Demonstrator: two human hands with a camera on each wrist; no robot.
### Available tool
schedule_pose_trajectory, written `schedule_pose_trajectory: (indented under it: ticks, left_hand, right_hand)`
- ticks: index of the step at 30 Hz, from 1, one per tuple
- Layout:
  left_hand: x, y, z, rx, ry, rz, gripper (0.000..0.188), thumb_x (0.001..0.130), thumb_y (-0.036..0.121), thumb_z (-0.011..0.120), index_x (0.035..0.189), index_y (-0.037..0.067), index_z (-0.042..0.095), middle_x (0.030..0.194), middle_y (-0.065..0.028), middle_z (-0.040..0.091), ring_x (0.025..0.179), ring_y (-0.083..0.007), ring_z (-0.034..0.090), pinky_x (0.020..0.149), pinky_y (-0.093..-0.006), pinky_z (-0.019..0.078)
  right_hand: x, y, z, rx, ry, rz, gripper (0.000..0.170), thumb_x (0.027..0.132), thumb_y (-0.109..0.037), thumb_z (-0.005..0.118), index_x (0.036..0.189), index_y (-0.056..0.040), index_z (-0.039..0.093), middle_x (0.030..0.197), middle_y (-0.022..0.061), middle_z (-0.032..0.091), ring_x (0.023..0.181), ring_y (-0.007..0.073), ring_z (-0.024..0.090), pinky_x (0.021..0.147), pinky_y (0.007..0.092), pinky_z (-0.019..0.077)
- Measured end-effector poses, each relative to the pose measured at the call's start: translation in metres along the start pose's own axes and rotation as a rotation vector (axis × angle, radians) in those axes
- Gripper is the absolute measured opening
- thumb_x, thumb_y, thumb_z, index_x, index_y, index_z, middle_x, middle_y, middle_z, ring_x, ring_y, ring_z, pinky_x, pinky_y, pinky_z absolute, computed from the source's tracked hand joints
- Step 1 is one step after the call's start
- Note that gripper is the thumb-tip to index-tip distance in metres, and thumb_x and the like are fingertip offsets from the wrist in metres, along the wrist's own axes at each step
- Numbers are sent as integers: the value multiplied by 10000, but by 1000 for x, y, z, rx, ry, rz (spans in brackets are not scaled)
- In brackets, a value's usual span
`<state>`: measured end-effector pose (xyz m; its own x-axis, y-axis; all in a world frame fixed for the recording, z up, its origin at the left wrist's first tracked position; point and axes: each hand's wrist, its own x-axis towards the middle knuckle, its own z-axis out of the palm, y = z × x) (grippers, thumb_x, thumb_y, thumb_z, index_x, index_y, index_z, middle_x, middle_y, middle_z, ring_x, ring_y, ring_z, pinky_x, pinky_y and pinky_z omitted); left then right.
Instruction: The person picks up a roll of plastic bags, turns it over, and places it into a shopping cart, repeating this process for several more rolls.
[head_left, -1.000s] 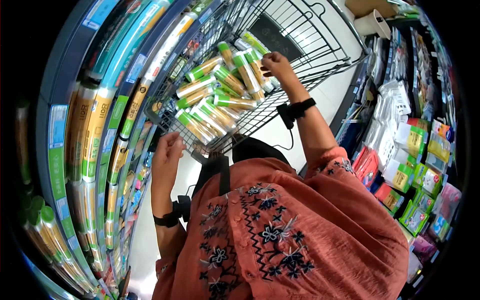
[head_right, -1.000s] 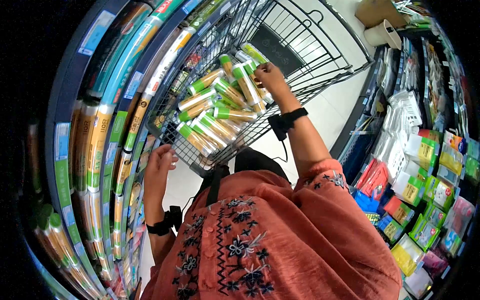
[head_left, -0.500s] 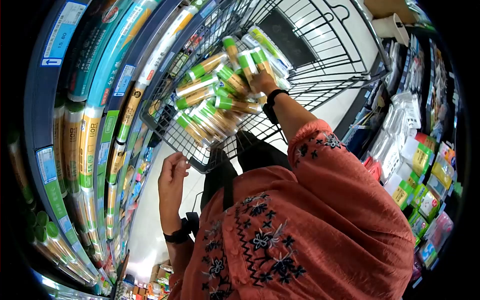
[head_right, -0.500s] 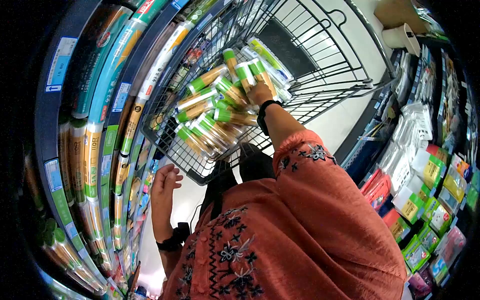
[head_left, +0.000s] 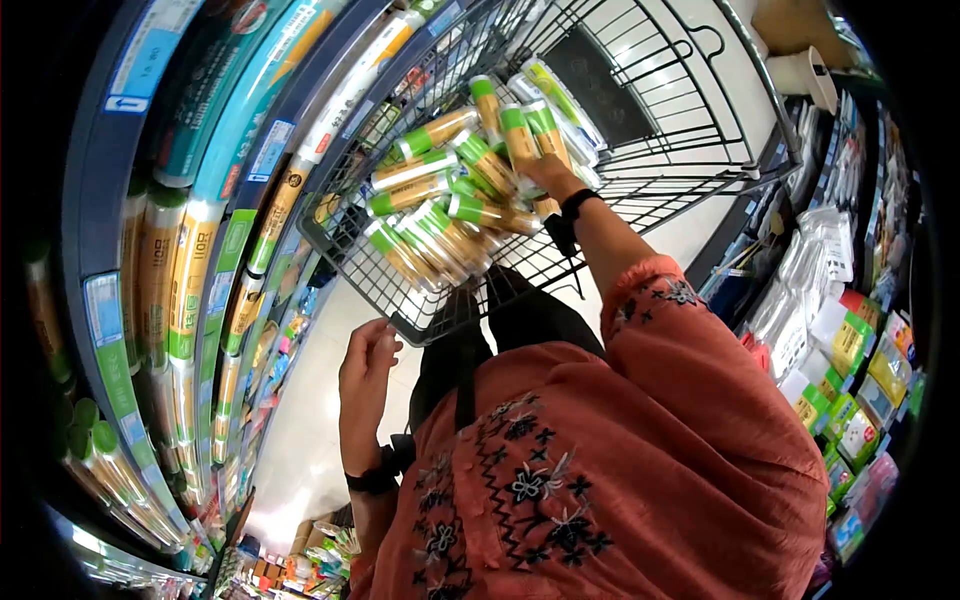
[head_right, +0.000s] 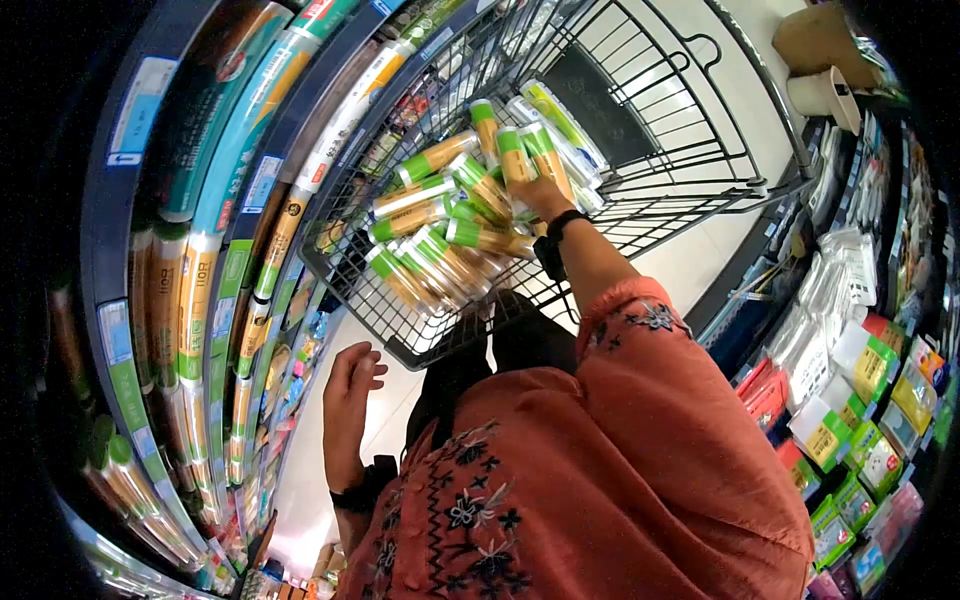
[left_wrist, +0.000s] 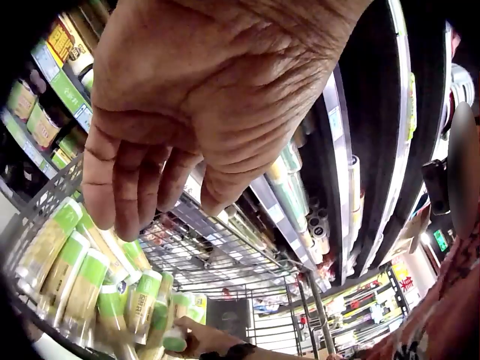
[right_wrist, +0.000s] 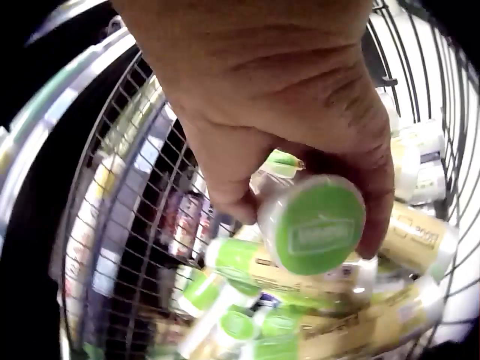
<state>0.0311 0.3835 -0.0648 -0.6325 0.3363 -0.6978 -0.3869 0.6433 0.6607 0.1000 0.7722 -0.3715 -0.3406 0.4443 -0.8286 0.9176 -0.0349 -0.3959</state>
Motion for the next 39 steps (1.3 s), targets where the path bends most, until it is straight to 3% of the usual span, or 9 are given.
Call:
schedule_pose_trajectory:
  ticks: [1,5,11,16,19,21,28,31,39]
  left_hand:
    - [0,0,-2,-11,11,18,355,1040,235,572,1293,-14,577,1154,-127,665,1002,-182,664,836,-303,523]
    - [8,-4,-13,-32,7,113,341,1028,228,601,1278,-5,592,1123,-98,678,986,-155,667,814,-282,518]
    - [13,9,-33,-50,45,318,630,1039,436,535,1503,30,402,1326,-164,568,958,-196,674,789,-307,551]
    - [7,7,-49,-221,-60,302,631,1044,434,479,1524,36,384,1360,-188,571,950,-192,675,806,-311,555]
    - [-14,4,-46,-106,71,377,561,1023,462,540,1404,50,537,1321,-133,603,1103,-213,599,959,-348,469]
    - [-28,-11,-46,-120,161,332,506,1024,448,544,1326,45,595,1285,-112,616,1152,-206,557,1000,-347,427]
    - [-76,-31,2,-363,435,155,481,1045,425,503,1246,-4,584,1036,-102,633,855,-151,606,704,-281,487]
    - [-91,-38,25,-389,475,102,483,1065,416,466,1251,-19,566,1003,-108,628,833,-160,611,695,-292,498]
    - [-120,-28,39,-418,459,83,516,1065,418,480,1346,-14,500,1014,-118,629,862,-171,623,700,-292,500]
  right_hand:
    - [-22,1,-9,472,-171,-90,606,837,-457,742,1156,55,679,1016,158,718,860,265,710,778,395,597]
    - [-107,-38,-32,679,-236,-170,610,875,-395,709,1287,39,592,1030,113,687,870,232,698,658,348,626]
    - [-229,-61,-27,469,-506,-383,598,866,-372,679,1268,64,608,1093,136,660,951,226,667,732,340,591]
    - [-315,-71,9,201,-761,-525,562,861,-365,672,1273,16,638,1138,99,670,1028,186,601,898,287,481]
    - [-332,-75,23,163,-897,-536,583,907,-303,691,1362,44,578,1254,132,649,1175,212,571,1032,320,430]
    - [-332,-76,28,175,-919,-543,559,902,-356,680,1320,10,614,1173,105,669,1101,176,583,923,296,479]
    - [-305,-70,30,253,-1029,-506,553,948,-377,653,1376,-44,541,1165,101,635,870,160,664,718,257,541]
    - [-317,-74,7,205,-1038,-379,565,961,-234,648,1439,-8,446,1220,137,602,806,172,681,734,282,561]
    - [-321,-37,14,340,-1125,-537,612,937,-241,673,1419,23,403,1126,148,615,902,197,678,713,309,603]
